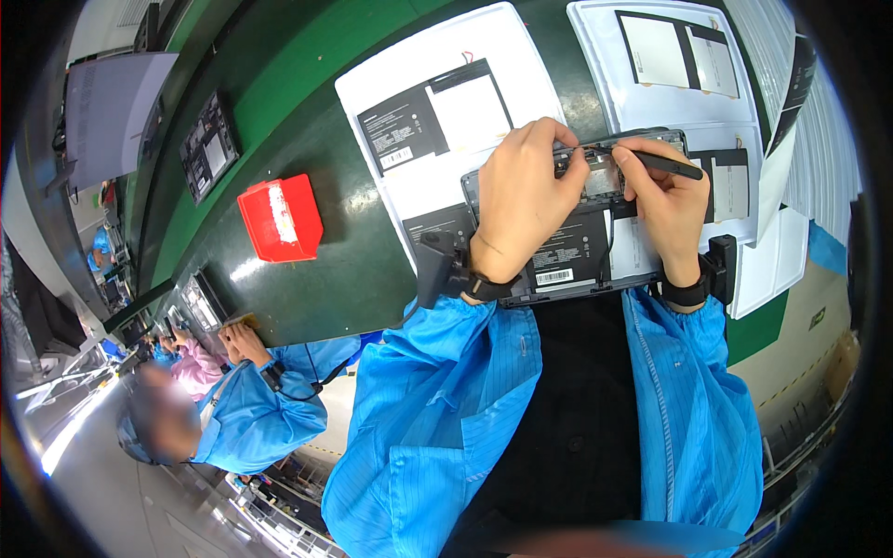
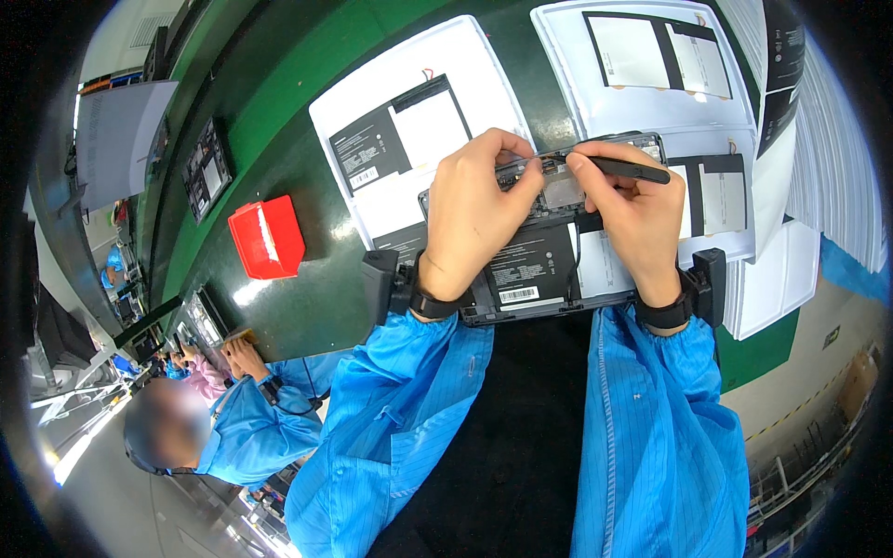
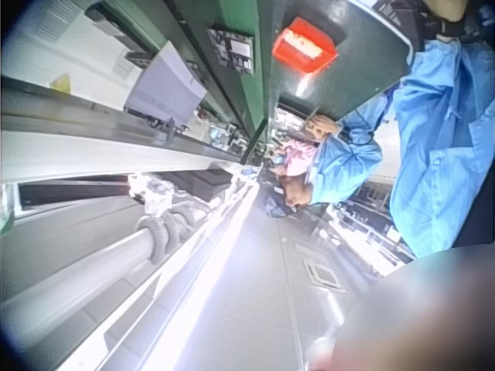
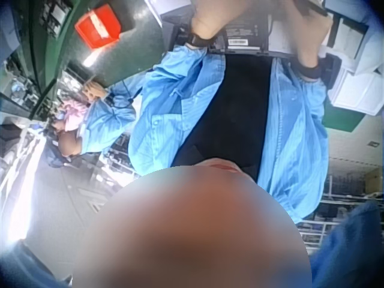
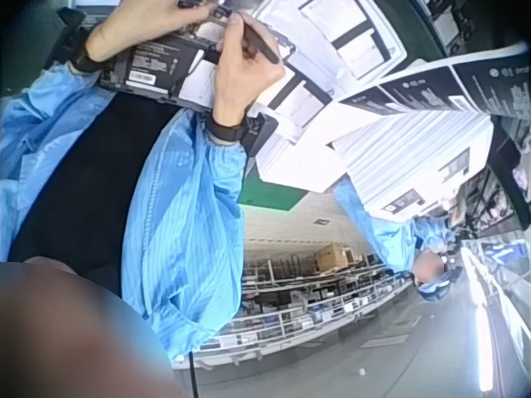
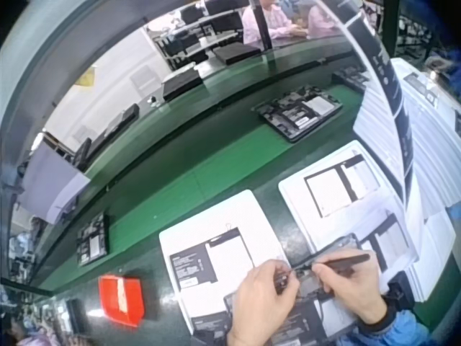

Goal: Applying stickers/labels to components and using a tool to manipulate internal electronic parts on a production line.

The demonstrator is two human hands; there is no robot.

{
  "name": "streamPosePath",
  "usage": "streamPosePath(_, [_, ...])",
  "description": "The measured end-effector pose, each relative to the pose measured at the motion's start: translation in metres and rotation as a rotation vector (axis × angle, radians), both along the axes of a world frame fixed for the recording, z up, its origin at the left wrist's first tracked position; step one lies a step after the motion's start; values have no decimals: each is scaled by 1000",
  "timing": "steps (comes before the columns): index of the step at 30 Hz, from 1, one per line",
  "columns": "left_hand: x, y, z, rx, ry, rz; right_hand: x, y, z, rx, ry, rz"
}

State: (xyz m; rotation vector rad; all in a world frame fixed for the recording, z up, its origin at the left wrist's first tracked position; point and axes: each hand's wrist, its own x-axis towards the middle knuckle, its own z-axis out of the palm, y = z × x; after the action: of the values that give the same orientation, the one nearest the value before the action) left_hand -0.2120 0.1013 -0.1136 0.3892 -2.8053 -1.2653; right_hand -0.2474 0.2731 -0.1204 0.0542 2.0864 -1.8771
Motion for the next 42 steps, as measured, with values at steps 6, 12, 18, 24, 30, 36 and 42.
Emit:
streamPosePath(6, [-10,-25,0,184,-155,-120,-1,1,-1,-6,13,5])
streamPosePath(12, [5,-21,-6,16,241,-263,0,7,-4,-66,3,-37])
streamPosePath(18, [9,-18,-9,-5,224,-233,1,3,-4,-45,-17,-10])
streamPosePath(24, [10,-13,-7,-50,255,-171,0,2,-4,-15,20,18])
streamPosePath(30, [1,-10,3,-18,-6,-47,0,2,-3,5,19,21])
streamPosePath(36, [-15,-23,5,169,-266,-65,0,1,-2,11,17,17])
streamPosePath(42, [7,-6,-2,-75,48,-153,0,0,-4,29,50,17])
